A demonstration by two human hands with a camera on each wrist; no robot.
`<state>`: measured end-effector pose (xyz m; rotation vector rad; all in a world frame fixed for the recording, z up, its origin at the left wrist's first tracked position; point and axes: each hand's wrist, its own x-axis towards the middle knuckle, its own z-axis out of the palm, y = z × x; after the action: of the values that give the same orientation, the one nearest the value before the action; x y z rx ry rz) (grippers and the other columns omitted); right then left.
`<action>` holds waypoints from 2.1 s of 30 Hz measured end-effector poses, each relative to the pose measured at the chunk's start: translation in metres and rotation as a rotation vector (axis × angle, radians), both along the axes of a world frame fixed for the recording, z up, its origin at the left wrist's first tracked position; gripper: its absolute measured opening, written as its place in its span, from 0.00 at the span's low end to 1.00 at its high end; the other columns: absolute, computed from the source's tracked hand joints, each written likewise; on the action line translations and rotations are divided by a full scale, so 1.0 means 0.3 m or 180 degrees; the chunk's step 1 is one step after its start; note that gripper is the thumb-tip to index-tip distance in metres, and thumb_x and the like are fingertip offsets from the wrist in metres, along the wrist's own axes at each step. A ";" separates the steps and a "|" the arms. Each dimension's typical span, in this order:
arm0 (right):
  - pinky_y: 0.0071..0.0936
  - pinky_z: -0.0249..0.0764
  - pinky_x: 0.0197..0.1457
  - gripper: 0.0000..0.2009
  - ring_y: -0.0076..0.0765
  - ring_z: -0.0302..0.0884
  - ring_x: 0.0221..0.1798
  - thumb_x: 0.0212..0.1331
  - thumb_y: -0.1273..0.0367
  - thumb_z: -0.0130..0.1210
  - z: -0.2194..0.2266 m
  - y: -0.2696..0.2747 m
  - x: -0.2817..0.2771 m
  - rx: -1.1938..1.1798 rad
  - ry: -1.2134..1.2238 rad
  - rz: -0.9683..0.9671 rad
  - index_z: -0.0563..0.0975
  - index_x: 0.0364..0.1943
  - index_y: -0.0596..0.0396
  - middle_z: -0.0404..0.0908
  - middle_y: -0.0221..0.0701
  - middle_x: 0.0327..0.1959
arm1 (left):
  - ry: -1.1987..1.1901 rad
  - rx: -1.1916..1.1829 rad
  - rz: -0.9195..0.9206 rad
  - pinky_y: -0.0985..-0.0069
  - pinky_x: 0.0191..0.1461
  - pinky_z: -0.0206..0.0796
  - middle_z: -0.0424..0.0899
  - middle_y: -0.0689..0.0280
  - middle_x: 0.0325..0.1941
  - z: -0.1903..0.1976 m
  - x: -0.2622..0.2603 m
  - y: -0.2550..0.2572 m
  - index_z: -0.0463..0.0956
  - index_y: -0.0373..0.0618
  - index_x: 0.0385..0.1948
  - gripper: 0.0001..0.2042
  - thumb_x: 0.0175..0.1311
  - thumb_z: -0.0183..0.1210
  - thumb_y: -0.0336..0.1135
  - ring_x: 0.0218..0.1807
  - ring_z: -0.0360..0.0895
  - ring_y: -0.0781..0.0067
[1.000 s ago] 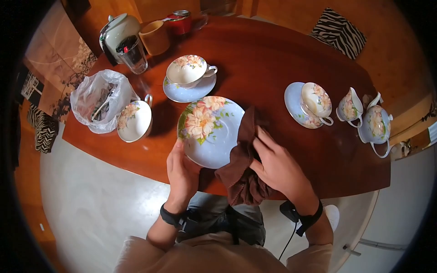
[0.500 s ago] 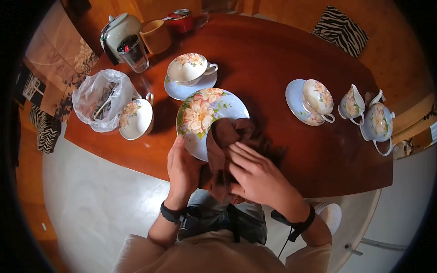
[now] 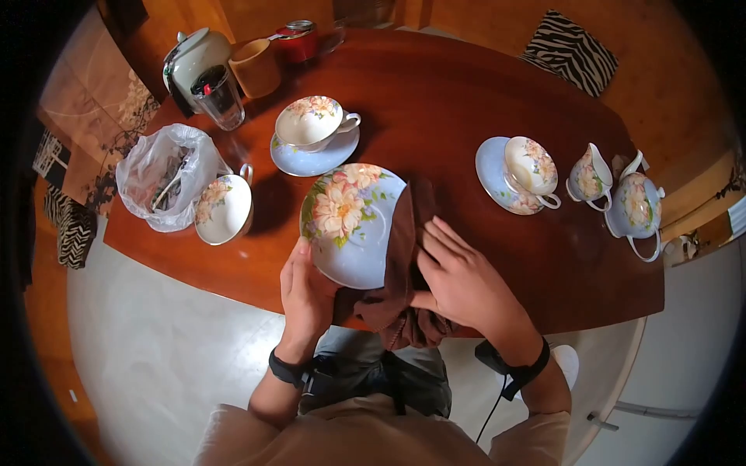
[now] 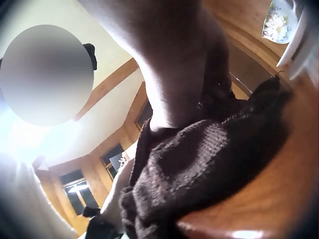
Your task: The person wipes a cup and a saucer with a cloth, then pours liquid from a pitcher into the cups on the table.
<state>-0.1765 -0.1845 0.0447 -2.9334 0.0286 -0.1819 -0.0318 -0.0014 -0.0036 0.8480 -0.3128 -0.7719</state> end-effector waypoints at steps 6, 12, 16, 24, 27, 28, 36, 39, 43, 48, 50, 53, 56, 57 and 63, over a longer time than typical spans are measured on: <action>0.38 0.69 0.70 0.21 0.42 0.70 0.68 0.61 0.71 0.55 -0.052 0.004 -0.146 0.2703 0.0525 -0.0808 0.75 0.58 0.67 0.72 0.46 0.67 | -0.0001 0.0057 0.0009 0.57 0.60 0.77 0.73 0.54 0.66 0.005 0.003 -0.013 0.60 0.38 0.69 0.24 0.81 0.40 0.46 0.63 0.77 0.60; 0.35 0.72 0.65 0.24 0.39 0.75 0.62 0.69 0.68 0.54 -0.181 -0.077 -0.233 0.5263 -0.1790 -0.1856 0.66 0.67 0.61 0.76 0.41 0.61 | 0.0118 0.0020 -0.0014 0.61 0.58 0.78 0.74 0.56 0.65 0.011 0.007 -0.015 0.60 0.39 0.69 0.26 0.81 0.41 0.49 0.61 0.79 0.63; 0.35 0.70 0.66 0.27 0.39 0.76 0.60 0.67 0.65 0.58 -0.258 -0.157 -0.256 0.3343 -0.1793 -0.1817 0.67 0.67 0.62 0.77 0.42 0.61 | 0.0061 0.0009 -0.0110 0.61 0.57 0.79 0.75 0.56 0.64 0.007 0.009 -0.011 0.61 0.37 0.69 0.26 0.81 0.40 0.48 0.61 0.79 0.62; 0.42 0.55 0.79 0.30 0.52 0.62 0.73 0.57 0.60 0.59 0.027 -0.025 0.073 0.0996 -0.0468 0.0024 0.72 0.59 0.71 0.68 0.52 0.67 | 0.0067 0.0019 -0.0225 0.62 0.66 0.70 0.72 0.55 0.67 0.014 0.003 -0.003 0.62 0.35 0.67 0.25 0.80 0.42 0.47 0.66 0.74 0.61; 0.48 0.52 0.81 0.33 0.62 0.56 0.76 0.53 0.60 0.58 0.017 -0.015 0.085 -0.0062 -0.0086 0.0032 0.71 0.58 0.75 0.65 0.56 0.69 | 0.0130 0.0033 -0.0265 0.63 0.63 0.72 0.74 0.55 0.65 0.012 -0.001 0.006 0.62 0.35 0.67 0.25 0.81 0.42 0.46 0.63 0.76 0.63; 0.48 0.52 0.81 0.33 0.60 0.57 0.75 0.53 0.57 0.59 0.022 -0.006 0.082 -0.0120 -0.0090 0.0034 0.72 0.57 0.74 0.66 0.55 0.68 | 0.0161 0.0020 -0.0264 0.64 0.61 0.75 0.75 0.56 0.64 0.006 -0.002 0.005 0.62 0.35 0.68 0.25 0.81 0.41 0.46 0.61 0.77 0.64; 0.51 0.50 0.81 0.38 0.63 0.57 0.75 0.49 0.50 0.65 0.027 0.075 -0.016 0.0199 0.0186 0.0346 0.74 0.54 0.73 0.67 0.57 0.66 | 0.0122 0.0050 -0.0203 0.57 0.63 0.72 0.73 0.55 0.66 0.022 0.010 0.000 0.61 0.35 0.68 0.25 0.81 0.40 0.46 0.65 0.74 0.61; 0.57 0.49 0.81 0.38 0.65 0.57 0.75 0.45 0.56 0.69 0.024 0.112 -0.042 0.0967 0.0273 0.0814 0.73 0.58 0.71 0.68 0.55 0.65 | 0.0199 0.0000 -0.0067 0.56 0.63 0.72 0.70 0.55 0.68 0.020 0.008 -0.006 0.59 0.37 0.69 0.25 0.81 0.39 0.46 0.66 0.74 0.59; 0.47 0.66 0.72 0.26 0.58 0.71 0.64 0.45 0.69 0.66 0.027 0.145 -0.005 0.1646 -0.0364 0.1071 0.77 0.52 0.64 0.75 0.46 0.56 | 0.0210 -0.0096 -0.0117 0.56 0.63 0.72 0.68 0.55 0.70 0.003 0.011 -0.005 0.57 0.39 0.71 0.26 0.80 0.39 0.47 0.66 0.73 0.58; 0.37 0.78 0.55 0.10 0.45 0.83 0.45 0.49 0.78 0.64 0.047 0.021 -0.050 0.0979 -0.1088 0.1231 0.85 0.37 0.55 0.85 0.36 0.37 | 0.0264 -0.0065 -0.0161 0.57 0.62 0.74 0.68 0.55 0.71 0.011 0.011 -0.002 0.55 0.40 0.73 0.28 0.80 0.40 0.49 0.67 0.72 0.58; 0.38 0.76 0.58 0.12 0.46 0.82 0.46 0.50 0.76 0.63 -0.029 0.005 -0.055 0.2154 -0.1023 0.0596 0.83 0.41 0.57 0.84 0.36 0.39 | 0.0251 -0.0142 -0.0205 0.57 0.60 0.75 0.68 0.57 0.70 0.008 0.013 -0.003 0.54 0.42 0.73 0.27 0.81 0.40 0.47 0.67 0.72 0.60; 0.41 0.73 0.63 0.18 0.50 0.79 0.50 0.53 0.73 0.62 -0.058 0.009 -0.040 0.3494 -0.0563 -0.0358 0.78 0.50 0.60 0.82 0.38 0.44 | 0.0172 0.0008 -0.0219 0.54 0.62 0.74 0.67 0.54 0.71 0.001 0.009 -0.006 0.54 0.39 0.73 0.29 0.79 0.40 0.50 0.67 0.72 0.54; 0.47 0.62 0.72 0.29 0.60 0.66 0.64 0.58 0.67 0.60 0.061 0.048 0.035 0.2653 0.0109 -0.0491 0.68 0.63 0.65 0.70 0.49 0.61 | -0.0027 -0.0082 -0.0410 0.59 0.63 0.72 0.68 0.57 0.70 0.019 0.001 0.002 0.54 0.40 0.73 0.28 0.81 0.40 0.48 0.67 0.72 0.61; 0.50 0.57 0.75 0.31 0.64 0.58 0.71 0.59 0.64 0.60 0.046 0.052 0.066 0.1913 -0.0283 -0.0136 0.65 0.65 0.66 0.62 0.52 0.67 | -0.0060 -0.0101 -0.0391 0.60 0.64 0.71 0.68 0.57 0.71 0.020 0.002 -0.001 0.54 0.40 0.73 0.28 0.81 0.40 0.49 0.68 0.72 0.61; 0.55 0.50 0.81 0.39 0.67 0.52 0.76 0.54 0.51 0.64 -0.036 0.099 0.064 0.0899 -0.0332 0.0412 0.68 0.64 0.66 0.60 0.55 0.70 | -0.0005 -0.0104 -0.0184 0.61 0.67 0.68 0.67 0.58 0.71 0.018 0.001 0.000 0.54 0.39 0.74 0.28 0.81 0.40 0.48 0.70 0.69 0.62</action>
<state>-0.1574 -0.1547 0.0340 -2.6299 -0.1394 -0.2852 -0.0316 -0.0014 0.0018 0.8118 -0.3516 -0.8180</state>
